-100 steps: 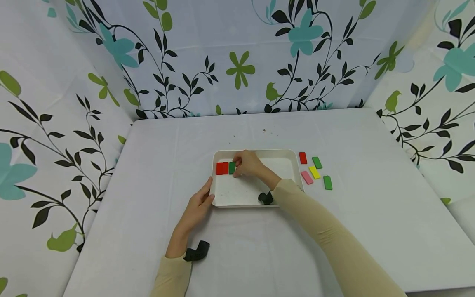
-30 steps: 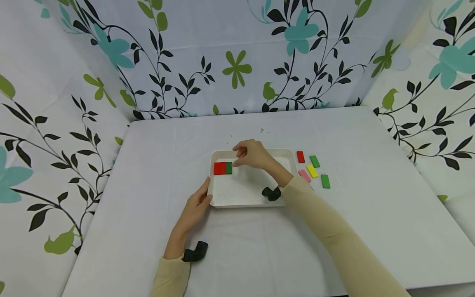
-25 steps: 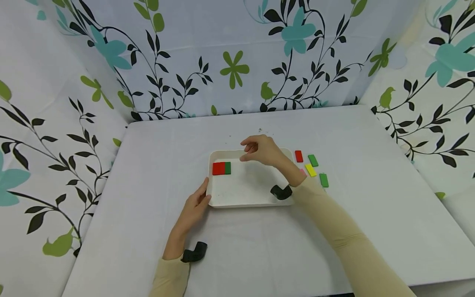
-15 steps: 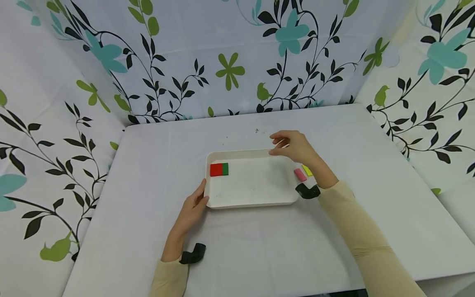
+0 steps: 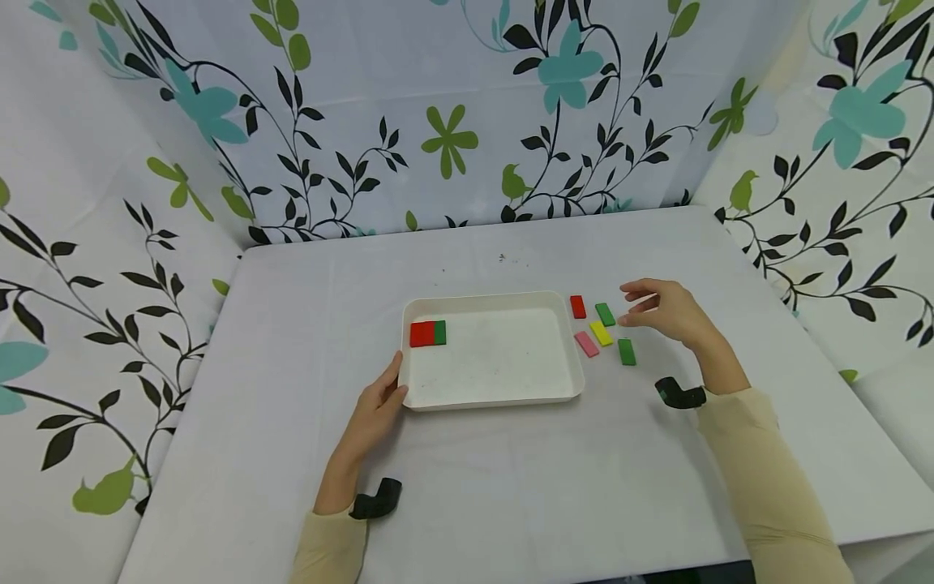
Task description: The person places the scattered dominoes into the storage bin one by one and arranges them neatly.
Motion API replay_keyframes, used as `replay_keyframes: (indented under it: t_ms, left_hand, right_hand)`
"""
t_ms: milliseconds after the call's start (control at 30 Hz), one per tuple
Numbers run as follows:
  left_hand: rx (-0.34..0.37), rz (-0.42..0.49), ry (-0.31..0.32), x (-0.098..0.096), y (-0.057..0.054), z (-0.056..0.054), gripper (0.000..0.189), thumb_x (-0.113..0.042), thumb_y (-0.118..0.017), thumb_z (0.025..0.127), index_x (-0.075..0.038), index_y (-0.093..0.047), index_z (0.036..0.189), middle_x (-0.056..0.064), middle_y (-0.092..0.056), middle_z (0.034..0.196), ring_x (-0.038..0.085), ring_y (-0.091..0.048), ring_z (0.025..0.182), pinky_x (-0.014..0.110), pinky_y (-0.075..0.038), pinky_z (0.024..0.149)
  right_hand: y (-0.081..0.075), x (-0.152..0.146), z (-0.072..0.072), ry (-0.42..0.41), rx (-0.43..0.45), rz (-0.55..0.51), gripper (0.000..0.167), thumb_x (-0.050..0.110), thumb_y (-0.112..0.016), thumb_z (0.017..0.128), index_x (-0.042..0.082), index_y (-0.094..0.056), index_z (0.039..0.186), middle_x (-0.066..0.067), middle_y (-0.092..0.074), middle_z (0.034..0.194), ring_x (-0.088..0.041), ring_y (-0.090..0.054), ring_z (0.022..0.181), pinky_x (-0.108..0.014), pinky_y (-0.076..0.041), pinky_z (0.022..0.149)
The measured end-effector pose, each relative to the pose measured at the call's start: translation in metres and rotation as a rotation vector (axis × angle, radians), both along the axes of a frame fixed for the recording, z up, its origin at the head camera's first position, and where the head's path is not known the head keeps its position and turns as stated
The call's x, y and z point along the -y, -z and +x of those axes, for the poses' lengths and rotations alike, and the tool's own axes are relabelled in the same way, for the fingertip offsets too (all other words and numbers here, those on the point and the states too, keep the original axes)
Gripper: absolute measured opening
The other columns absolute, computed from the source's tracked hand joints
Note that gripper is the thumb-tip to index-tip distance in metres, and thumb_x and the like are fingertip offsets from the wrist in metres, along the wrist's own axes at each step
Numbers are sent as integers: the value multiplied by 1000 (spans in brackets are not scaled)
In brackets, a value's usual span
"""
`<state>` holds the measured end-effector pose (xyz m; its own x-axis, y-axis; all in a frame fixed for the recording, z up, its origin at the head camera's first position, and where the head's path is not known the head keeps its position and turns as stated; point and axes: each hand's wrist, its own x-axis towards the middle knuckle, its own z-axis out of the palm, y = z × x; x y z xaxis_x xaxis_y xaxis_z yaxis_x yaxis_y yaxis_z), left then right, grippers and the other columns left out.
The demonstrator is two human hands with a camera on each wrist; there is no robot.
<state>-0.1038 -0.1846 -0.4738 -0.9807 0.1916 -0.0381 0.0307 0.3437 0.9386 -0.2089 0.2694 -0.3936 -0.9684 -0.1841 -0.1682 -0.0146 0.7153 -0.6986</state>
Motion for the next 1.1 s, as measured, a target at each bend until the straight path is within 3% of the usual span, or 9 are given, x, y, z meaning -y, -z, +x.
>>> replay_keyframes:
  t_ms: [200, 433, 733, 1100]
  left_hand:
    - [-4, 7, 2, 0, -1, 2, 58, -6, -45, 103, 1, -18, 154, 16, -15, 163, 33, -17, 150, 40, -21, 117]
    - [-10, 20, 10, 1, 1, 3, 59, -6, -45, 103, 2, -17, 154, 16, -14, 163, 33, -17, 149, 28, -22, 115]
    - [13, 29, 4, 2, 1, 1, 59, -6, -45, 103, -1, -16, 155, 12, -13, 164, 29, -17, 150, 16, -23, 112]
    - [5, 33, 10, 1, 0, 1, 59, -5, -45, 103, 1, -17, 154, 16, -13, 163, 33, -17, 149, 20, -24, 113]
  right_hand:
    - [19, -15, 6, -47, 88, -1, 66, 17, -75, 85, 2, -46, 142, -25, -51, 135, -34, -57, 108, -48, -49, 92]
    - [37, -19, 8, -74, 159, -9, 67, 11, -80, 79, 0, -47, 137, -24, -51, 128, -27, -55, 97, -30, -47, 78]
    - [47, -16, 10, -41, 163, 20, 64, 8, -84, 74, -2, -50, 128, -20, -52, 121, -26, -53, 96, -26, -46, 75]
    - [57, -11, 13, -20, 131, 71, 57, 4, -83, 72, -3, -54, 121, -18, -54, 112, -27, -51, 94, -29, -46, 75]
